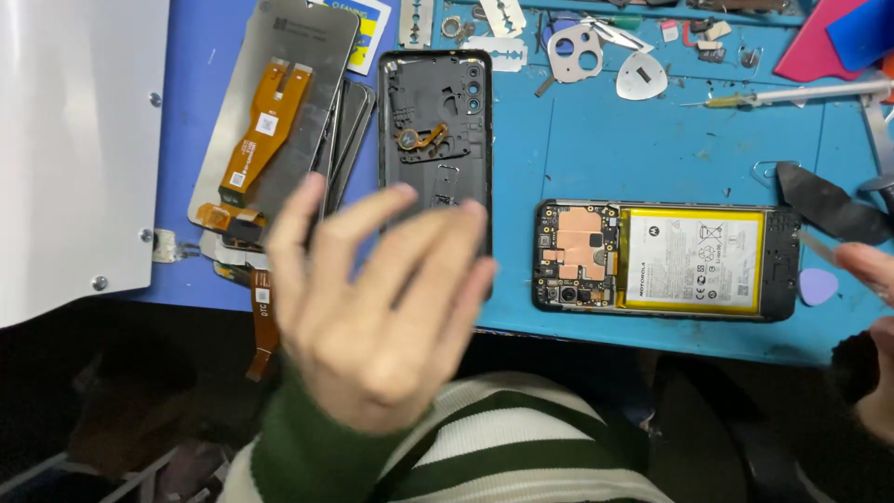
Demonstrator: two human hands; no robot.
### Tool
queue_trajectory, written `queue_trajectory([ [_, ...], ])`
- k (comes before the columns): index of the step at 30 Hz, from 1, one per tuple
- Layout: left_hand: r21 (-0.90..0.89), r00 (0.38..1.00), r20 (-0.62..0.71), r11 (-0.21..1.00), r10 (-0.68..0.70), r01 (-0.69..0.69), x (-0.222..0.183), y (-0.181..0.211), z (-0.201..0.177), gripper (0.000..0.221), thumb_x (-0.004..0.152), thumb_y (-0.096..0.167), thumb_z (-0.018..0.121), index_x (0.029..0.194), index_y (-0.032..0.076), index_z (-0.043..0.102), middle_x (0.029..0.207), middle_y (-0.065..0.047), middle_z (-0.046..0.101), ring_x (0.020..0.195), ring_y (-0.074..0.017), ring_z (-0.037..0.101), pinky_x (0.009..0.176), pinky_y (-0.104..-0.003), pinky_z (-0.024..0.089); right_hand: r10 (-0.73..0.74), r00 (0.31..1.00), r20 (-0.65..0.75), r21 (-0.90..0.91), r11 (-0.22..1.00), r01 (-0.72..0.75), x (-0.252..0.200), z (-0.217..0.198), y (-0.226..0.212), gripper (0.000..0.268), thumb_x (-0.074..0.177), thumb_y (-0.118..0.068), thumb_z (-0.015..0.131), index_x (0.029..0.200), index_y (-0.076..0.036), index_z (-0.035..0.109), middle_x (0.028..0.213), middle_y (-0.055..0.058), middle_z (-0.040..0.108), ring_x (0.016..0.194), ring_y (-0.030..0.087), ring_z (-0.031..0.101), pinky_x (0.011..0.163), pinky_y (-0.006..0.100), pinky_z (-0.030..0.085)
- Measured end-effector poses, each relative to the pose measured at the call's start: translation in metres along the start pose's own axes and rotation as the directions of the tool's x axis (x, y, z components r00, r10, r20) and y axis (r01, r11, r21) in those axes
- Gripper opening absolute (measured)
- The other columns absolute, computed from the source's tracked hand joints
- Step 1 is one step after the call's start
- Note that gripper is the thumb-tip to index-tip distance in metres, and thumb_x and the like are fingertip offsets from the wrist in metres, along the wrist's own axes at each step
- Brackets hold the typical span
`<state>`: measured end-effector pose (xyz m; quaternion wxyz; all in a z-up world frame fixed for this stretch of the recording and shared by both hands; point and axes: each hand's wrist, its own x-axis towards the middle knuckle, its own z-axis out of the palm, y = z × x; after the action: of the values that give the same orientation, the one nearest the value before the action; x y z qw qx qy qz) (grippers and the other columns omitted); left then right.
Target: Disassembling and repairing a Motorola smartphone at a workbench.
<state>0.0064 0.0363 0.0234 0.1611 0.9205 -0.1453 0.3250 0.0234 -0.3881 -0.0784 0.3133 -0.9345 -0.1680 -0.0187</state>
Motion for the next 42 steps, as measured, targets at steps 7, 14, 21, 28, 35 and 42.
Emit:
queue_trajectory([
  [7,-0.179,0.989,0.122,0.982,0.080,-0.057,-0.013,0.028,0.030,0.047,0.094,0.044,0.088,0.116,0.004,0.075,0.118,-0.008,0.074,0.119,-0.0319,0.064,0.104,-0.078,0.037,-0.548,0.712,0.439,-0.140,0.741,0.657,0.071,-0.028,-0.154,0.055,0.088,-0.004,0.054,0.143,-0.007,0.054,0.154,0.018,0.049,0.144,0.034,0.051,0.122,0.044,0.040],
  [14,-0.177,0.996,0.085,0.984,0.039,-0.024,-0.012,0.027,0.037,0.045,0.104,0.046,0.060,0.109,0.004,0.079,0.119,-0.007,0.074,0.121,-0.0322,0.063,0.101,-0.085,0.033,-0.623,0.679,0.387,0.007,0.739,0.674,0.091,-0.009,-0.187,0.040,0.098,-0.012,0.044,0.131,-0.002,0.063,0.142,0.015,0.060,0.135,0.033,0.060,0.114,0.046,0.050],
  [21,-0.190,0.991,0.136,0.982,0.007,0.019,-0.013,0.026,0.038,0.045,0.107,0.043,0.050,0.115,0.008,0.077,0.122,-0.004,0.074,0.122,-0.0290,0.063,0.100,-0.087,0.030,-0.606,0.695,0.388,0.047,0.766,0.641,0.099,0.000,-0.197,0.038,0.097,-0.012,0.046,0.127,-0.001,0.065,0.139,0.016,0.063,0.133,0.032,0.063,0.111,0.042,0.052],
  [28,-0.175,0.987,0.156,0.983,-0.035,0.063,-0.012,0.027,0.037,0.059,0.108,0.045,0.031,0.116,0.009,0.078,0.125,0.000,0.072,0.122,-0.0258,0.064,0.101,-0.089,0.029,-0.629,0.676,0.383,0.033,0.741,0.671,0.104,0.005,-0.195,0.037,0.098,-0.012,0.045,0.126,0.001,0.066,0.136,0.018,0.064,0.130,0.033,0.064,0.109,0.044,0.053],
  [35,-0.176,0.987,0.163,0.983,-0.019,0.048,-0.013,0.026,0.037,0.056,0.109,0.042,0.032,0.117,0.010,0.077,0.126,-0.001,0.071,0.121,-0.0269,0.065,0.100,-0.090,0.029,-0.674,0.641,0.368,0.011,0.692,0.721,0.108,0.009,-0.195,0.037,0.099,-0.011,0.044,0.125,0.003,0.067,0.132,0.021,0.066,0.125,0.036,0.067,0.105,0.045,0.055],
  [42,-0.151,0.989,0.147,0.988,-0.013,0.036,-0.013,0.027,0.037,0.054,0.109,0.042,0.036,0.115,0.010,0.079,0.126,0.000,0.071,0.119,-0.0260,0.065,0.099,-0.089,0.031,-0.715,0.605,0.352,-0.019,0.640,0.768,0.110,0.010,-0.197,0.037,0.100,-0.010,0.043,0.123,0.005,0.067,0.128,0.023,0.067,0.121,0.038,0.069,0.102,0.046,0.057],
])
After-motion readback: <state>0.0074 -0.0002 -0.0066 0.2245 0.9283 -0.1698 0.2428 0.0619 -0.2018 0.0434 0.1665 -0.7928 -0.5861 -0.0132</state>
